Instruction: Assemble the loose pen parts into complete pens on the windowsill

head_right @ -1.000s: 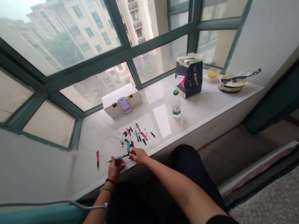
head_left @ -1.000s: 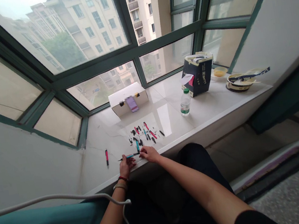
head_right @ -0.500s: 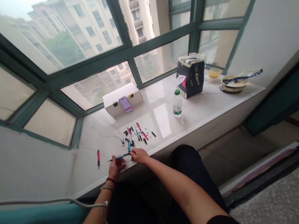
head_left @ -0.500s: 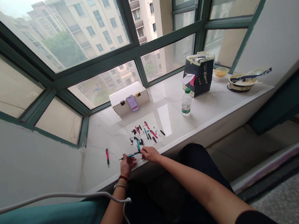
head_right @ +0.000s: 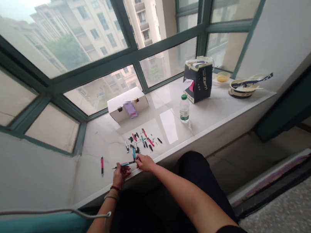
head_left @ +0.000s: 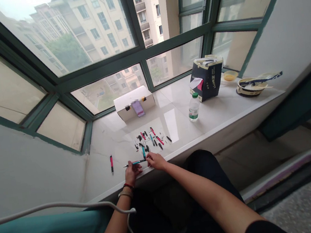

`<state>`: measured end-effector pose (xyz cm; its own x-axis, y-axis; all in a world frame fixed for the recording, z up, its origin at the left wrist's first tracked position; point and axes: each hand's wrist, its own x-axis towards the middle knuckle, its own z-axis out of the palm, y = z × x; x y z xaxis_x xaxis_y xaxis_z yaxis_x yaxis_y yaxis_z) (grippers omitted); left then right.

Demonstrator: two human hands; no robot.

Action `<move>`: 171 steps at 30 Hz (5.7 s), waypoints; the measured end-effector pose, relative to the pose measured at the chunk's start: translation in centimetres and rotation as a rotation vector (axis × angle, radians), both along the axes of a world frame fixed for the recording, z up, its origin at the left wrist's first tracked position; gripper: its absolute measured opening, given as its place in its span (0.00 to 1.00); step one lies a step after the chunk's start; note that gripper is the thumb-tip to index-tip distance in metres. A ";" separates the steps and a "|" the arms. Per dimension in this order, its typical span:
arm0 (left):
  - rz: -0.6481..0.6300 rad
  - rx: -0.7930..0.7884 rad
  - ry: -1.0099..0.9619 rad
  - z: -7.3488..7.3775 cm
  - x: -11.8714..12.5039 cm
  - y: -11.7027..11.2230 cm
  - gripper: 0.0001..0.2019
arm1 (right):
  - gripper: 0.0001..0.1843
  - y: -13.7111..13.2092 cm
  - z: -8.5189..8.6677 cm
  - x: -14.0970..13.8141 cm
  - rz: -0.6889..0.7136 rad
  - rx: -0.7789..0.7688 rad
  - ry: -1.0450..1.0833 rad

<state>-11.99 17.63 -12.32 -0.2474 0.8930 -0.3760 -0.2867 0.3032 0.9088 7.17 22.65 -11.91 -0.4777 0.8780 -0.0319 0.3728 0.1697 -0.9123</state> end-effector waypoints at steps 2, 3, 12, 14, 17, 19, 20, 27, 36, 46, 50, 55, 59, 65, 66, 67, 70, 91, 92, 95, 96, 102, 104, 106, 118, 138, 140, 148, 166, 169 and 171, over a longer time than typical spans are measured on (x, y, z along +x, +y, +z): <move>0.002 0.005 -0.001 -0.1 -0.1 0.0 0.27 | 0.05 0.0 0.0 0.1 0.009 0.002 0.007; 0.001 0.008 -0.004 -0.2 -0.1 0.0 0.27 | 0.05 0.0 -0.1 0.1 0.013 0.002 0.014; 0.002 -0.002 -0.002 0.1 -0.1 -0.1 0.27 | 0.03 0.1 -0.6 0.0 0.012 0.009 0.041; 0.007 -0.007 -0.005 0.2 0.0 -0.1 0.27 | 0.03 0.1 -0.5 0.0 0.017 0.005 0.042; 0.014 -0.003 -0.012 0.2 0.0 -0.1 0.27 | 0.06 0.0 -0.3 0.1 0.018 0.014 0.016; 0.018 -0.004 -0.016 0.3 0.1 -0.1 0.27 | 0.09 0.0 -0.2 0.0 0.018 0.027 -0.013; 0.021 -0.007 -0.016 0.3 0.1 -0.1 0.27 | 0.11 0.1 -0.2 0.0 0.016 0.034 -0.031; 0.029 -0.014 -0.011 0.4 0.1 -0.1 0.26 | 0.19 0.2 -0.1 -0.1 0.011 0.029 -0.071; 0.037 -0.004 -0.025 0.2 0.0 0.0 0.26 | 0.04 0.1 -0.1 0.2 0.019 0.020 0.002; 0.042 -0.005 -0.031 0.3 0.1 0.0 0.26 | 0.13 0.2 0.2 0.1 0.011 -0.015 -0.027; 0.035 -0.004 -0.015 0.1 0.0 0.0 0.27 | 0.04 0.3 -0.1 0.3 0.020 -0.016 0.013; 0.023 -0.007 -0.003 0.1 -0.1 0.0 0.28 | 0.09 0.2 0.0 0.1 0.015 0.023 -0.035; 0.029 -0.008 -0.012 0.2 -0.1 0.0 0.27 | 0.08 0.1 0.3 0.1 0.003 0.002 -0.029; 0.029 -0.002 -0.008 0.4 0.1 -0.1 0.27 | 0.04 0.1 0.2 0.3 0.019 0.016 -0.016; 0.029 -0.003 -0.010 0.5 0.2 -0.1 0.27 | 0.04 0.1 0.3 0.2 0.017 0.020 -0.018; 0.030 -0.004 -0.012 0.5 0.2 -0.1 0.27 | 0.05 0.1 0.3 0.2 0.015 0.020 -0.020; 0.030 -0.001 -0.012 0.5 0.2 -0.1 0.27 | 0.05 0.1 0.3 0.2 0.012 0.004 -0.017; 0.027 0.003 -0.006 0.4 0.2 -0.1 0.27 | 0.05 -0.3 0.5 0.3 0.006 0.049 -0.038; 0.026 0.003 -0.006 0.3 0.1 -0.1 0.27 | 0.05 -0.3 0.5 0.2 0.001 0.051 -0.041; 0.028 0.003 -0.003 0.2 0.0 -0.1 0.27 | 0.05 -0.3 0.3 0.1 -0.007 0.056 -0.050; 0.030 0.001 -0.002 0.1 0.0 -0.1 0.27 | 0.05 -0.2 0.3 0.1 -0.011 0.055 -0.056; 0.013 -0.002 -0.006 0.0 -0.1 -0.1 0.28 | 0.10 -0.2 0.2 -0.1 -0.033 0.042 -0.090; 0.019 0.002 -0.013 0.0 -0.1 -0.1 0.28 | 0.11 -0.2 0.2 -0.1 -0.043 0.033 -0.078; 0.031 0.008 -0.023 0.0 0.0 -0.1 0.28 | 0.11 -0.3 0.2 -0.2 -0.063 0.026 -0.072; 0.055 0.023 -0.026 1.1 0.5 -0.2 0.25 | 0.14 0.9 -1.2 -0.7 -0.080 -0.206 0.138; 0.010 0.031 -0.053 0.5 0.0 -0.2 0.24 | 0.22 1.4 -1.6 -0.2 0.104 -0.212 0.111; -0.014 0.035 -0.047 0.3 0.0 -0.2 0.25 | 0.21 1.5 -1.8 -0.8 0.037 -0.235 0.119; -0.114 -0.006 0.028 0.5 0.0 -0.3 0.31 | 0.08 2.0 -1.7 -1.2 0.005 -0.394 0.288; -0.210 0.179 0.834 4.3 0.8 -3.6 0.10 | 0.10 1.4 -0.8 0.1 0.063 -0.192 0.029; -0.357 0.149 1.006 4.6 1.4 -2.7 0.08 | 0.12 1.4 -0.6 0.2 0.090 -0.201 0.031; -0.399 0.133 1.152 4.5 1.6 -2.2 0.06 | 0.12 1.3 -0.5 0.3 0.098 -0.210 0.041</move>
